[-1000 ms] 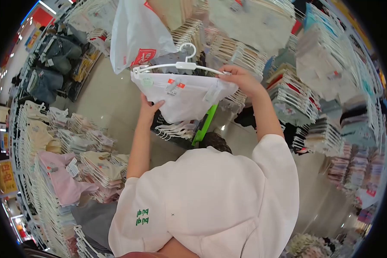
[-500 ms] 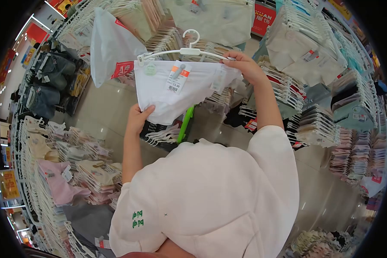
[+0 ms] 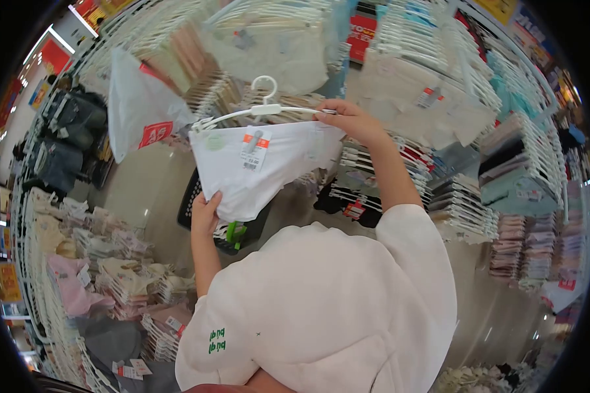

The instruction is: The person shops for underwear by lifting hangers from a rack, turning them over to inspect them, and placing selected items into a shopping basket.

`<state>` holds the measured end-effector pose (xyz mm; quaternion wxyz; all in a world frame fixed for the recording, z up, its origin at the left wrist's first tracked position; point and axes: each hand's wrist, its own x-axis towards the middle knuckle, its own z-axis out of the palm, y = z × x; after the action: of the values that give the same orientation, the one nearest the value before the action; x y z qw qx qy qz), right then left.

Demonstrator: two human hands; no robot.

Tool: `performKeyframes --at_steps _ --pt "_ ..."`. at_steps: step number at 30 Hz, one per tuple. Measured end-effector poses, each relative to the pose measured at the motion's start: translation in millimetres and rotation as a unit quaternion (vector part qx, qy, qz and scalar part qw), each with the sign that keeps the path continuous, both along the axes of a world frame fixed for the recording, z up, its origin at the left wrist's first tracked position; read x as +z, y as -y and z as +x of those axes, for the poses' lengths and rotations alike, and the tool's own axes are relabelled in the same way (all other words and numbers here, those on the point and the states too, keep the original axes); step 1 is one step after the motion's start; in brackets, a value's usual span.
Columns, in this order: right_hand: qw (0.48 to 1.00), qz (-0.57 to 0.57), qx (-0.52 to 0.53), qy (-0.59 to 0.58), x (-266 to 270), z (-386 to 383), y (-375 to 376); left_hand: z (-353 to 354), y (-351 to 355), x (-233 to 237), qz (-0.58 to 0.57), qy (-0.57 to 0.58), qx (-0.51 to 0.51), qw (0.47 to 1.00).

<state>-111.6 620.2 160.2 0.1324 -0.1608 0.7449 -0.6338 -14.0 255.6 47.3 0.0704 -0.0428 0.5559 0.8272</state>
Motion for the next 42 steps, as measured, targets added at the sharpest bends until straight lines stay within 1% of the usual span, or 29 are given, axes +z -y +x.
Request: performKeyframes --at_steps 2,4,6,9,11,12,14,16,21,24,28,30,31,32,33,34,35,36,37,38,39,40,41,42 --pt "0.999 0.006 -0.031 0.006 -3.5 3.9 -10.6 1.6 -15.4 -0.3 0.042 -0.004 0.030 0.999" --pt "0.999 -0.034 -0.035 0.004 -5.3 8.7 -19.4 -0.7 -24.1 -5.9 0.046 -0.006 0.015 0.999" --pt "0.999 -0.034 -0.029 0.020 -5.9 11.4 -32.4 1.3 -32.2 -5.5 0.057 -0.007 0.014 0.998" --pt "0.996 -0.052 -0.050 0.046 -16.0 12.5 -48.6 2.2 -43.6 4.9 0.048 -0.003 0.002 0.999" --pt "0.990 -0.092 -0.082 0.070 -13.8 18.2 -55.6 3.9 -49.3 12.8 0.043 -0.002 0.000 0.999" --pt "0.989 -0.098 -0.078 0.075 -17.0 19.7 -58.7 5.4 -51.6 16.4 0.038 -0.004 -0.014 0.999" --pt "0.986 -0.142 -0.075 0.053 -22.3 20.8 -64.4 6.5 -51.3 20.7 0.023 -0.008 -0.026 0.999" --pt "0.986 -0.144 -0.068 0.053 -20.2 25.8 -65.5 5.5 -50.4 22.4 0.051 0.002 -0.040 0.998" --pt "0.984 -0.155 -0.079 0.027 -27.4 32.2 -66.1 10.0 -38.7 20.4 0.043 -0.010 -0.046 0.998" --pt "0.987 -0.132 -0.086 0.008 -27.3 38.1 -65.6 16.1 -38.2 26.7 0.019 -0.015 -0.043 0.999" --pt "0.985 -0.142 -0.093 0.017 -23.9 59.6 -63.1 22.3 -45.9 17.9 -0.007 -0.010 -0.019 1.000" --pt "0.986 -0.030 -0.155 -0.054 -29.9 69.4 -68.9 23.2 -47.6 -1.6 -0.098 0.005 -0.032 0.995" --pt "0.986 -0.003 -0.160 -0.040 -28.1 75.9 -72.3 25.7 -52.4 -6.8 -0.125 -0.008 -0.033 0.992" --pt "0.985 0.026 -0.158 -0.064 -25.0 84.3 -73.6 27.9 -51.6 -12.1 -0.120 -0.011 -0.021 0.992" --pt "0.982 0.055 -0.156 -0.089 -21.1 92.5 -74.1 29.9 -50.1 -18.7 -0.148 0.003 -0.035 0.988" --pt "0.983 0.058 -0.145 -0.094 -16.8 99.7 -74.4 31.9 -48.1 -28.5 -0.175 0.019 -0.051 0.983" --pt "0.983 0.073 -0.139 -0.099 -12.2 105.9 -74.9 31.2 -41.6 -51.0 -0.193 0.030 -0.029 0.980" --pt "0.982 0.088 -0.134 -0.104 -8.9 110.0 -75.2 31.7 -36.5 -60.1 -0.189 0.027 -0.020 0.981" --pt "0.982 0.089 -0.127 -0.109 -7.2 112.9 -75.5 33.0 -32.0 -66.2 -0.429 -0.114 0.057 0.894" --pt "0.982 0.078 -0.133 -0.105 -5.9 115.6 -76.0 35.7 -27.6 -73.7 -0.632 -0.240 0.128 0.725" --pt "0.983 0.068 -0.141 -0.100 -5.0 116.8 -76.6 40.9 -22.6 -86.3 -0.645 -0.164 0.143 0.733" --pt "0.983 0.070 -0.136 -0.101 -5.6 116.9 -77.2 45.4 -18.9 -98.2 -0.644 -0.160 0.147 0.734" --pt "0.982 0.063 -0.151 -0.090 -7.5 116.9 -77.7 49.3 -15.4 -109.9 -0.650 -0.042 0.113 0.751" --pt "0.981 0.055 -0.167 -0.078 -8.8 117.5 -78.4 52.5 -10.5 -123.9 -0.646 0.076 0.076 0.756"
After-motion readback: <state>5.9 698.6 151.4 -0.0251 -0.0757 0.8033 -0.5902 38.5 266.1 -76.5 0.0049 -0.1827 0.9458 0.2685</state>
